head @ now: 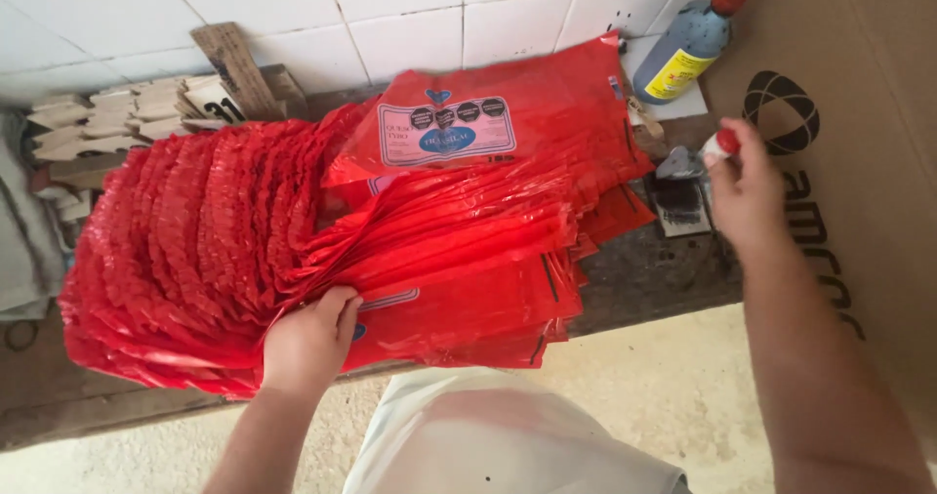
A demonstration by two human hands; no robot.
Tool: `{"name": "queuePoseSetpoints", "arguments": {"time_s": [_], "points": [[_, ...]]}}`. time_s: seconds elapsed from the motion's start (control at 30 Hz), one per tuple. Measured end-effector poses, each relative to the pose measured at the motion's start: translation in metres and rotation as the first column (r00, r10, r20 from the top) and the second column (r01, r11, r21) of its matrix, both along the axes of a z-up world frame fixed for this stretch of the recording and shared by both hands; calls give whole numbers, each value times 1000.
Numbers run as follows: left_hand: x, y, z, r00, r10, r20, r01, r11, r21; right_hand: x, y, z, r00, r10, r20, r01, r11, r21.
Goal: Manually stamping a stack of red plastic bags one by one using a hand stamp and ink.
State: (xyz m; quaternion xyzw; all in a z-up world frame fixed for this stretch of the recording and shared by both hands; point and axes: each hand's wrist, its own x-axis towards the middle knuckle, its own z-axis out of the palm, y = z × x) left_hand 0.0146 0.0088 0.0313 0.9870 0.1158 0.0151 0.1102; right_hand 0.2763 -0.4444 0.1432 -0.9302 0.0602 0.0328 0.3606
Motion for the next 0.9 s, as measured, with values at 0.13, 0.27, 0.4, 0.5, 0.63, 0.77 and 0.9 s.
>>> {"name": "queuePoseSetpoints", "arguments": {"time_s": [0.13, 0.27, 0.4, 0.5, 0.63, 0.77, 0.9], "points": [[6, -8, -1, 996, 78, -45, -79, 997, -6, 25, -49, -72, 851, 325, 412, -285, 946, -156], [12, -5, 0, 988, 129, -86, -136, 987, -87, 30, -48, -63, 905, 224, 363, -247, 969, 18], [14, -9, 4, 986, 140, -92, -151, 982, -115, -37, 21, -25, 893, 89, 442, -241, 923, 301], [10, -1, -35, 988, 126, 91, -137, 982, 133, -104, 94, -47, 909, 335, 248, -415, 674, 611], [9, -10, -9, 989, 125, 83, -132, 987, 93, -146, 167, -75, 554, 655, 514, -784, 619, 55], [5, -13, 32, 995, -71, -65, 46, 944, -328, -168, 198, -100, 430, 613, 663, -783, 618, -63], [2, -13, 40, 911, -198, -362, 35, 911, -410, -148, 213, -84, 440, 720, 537, -808, 579, -114]]}}
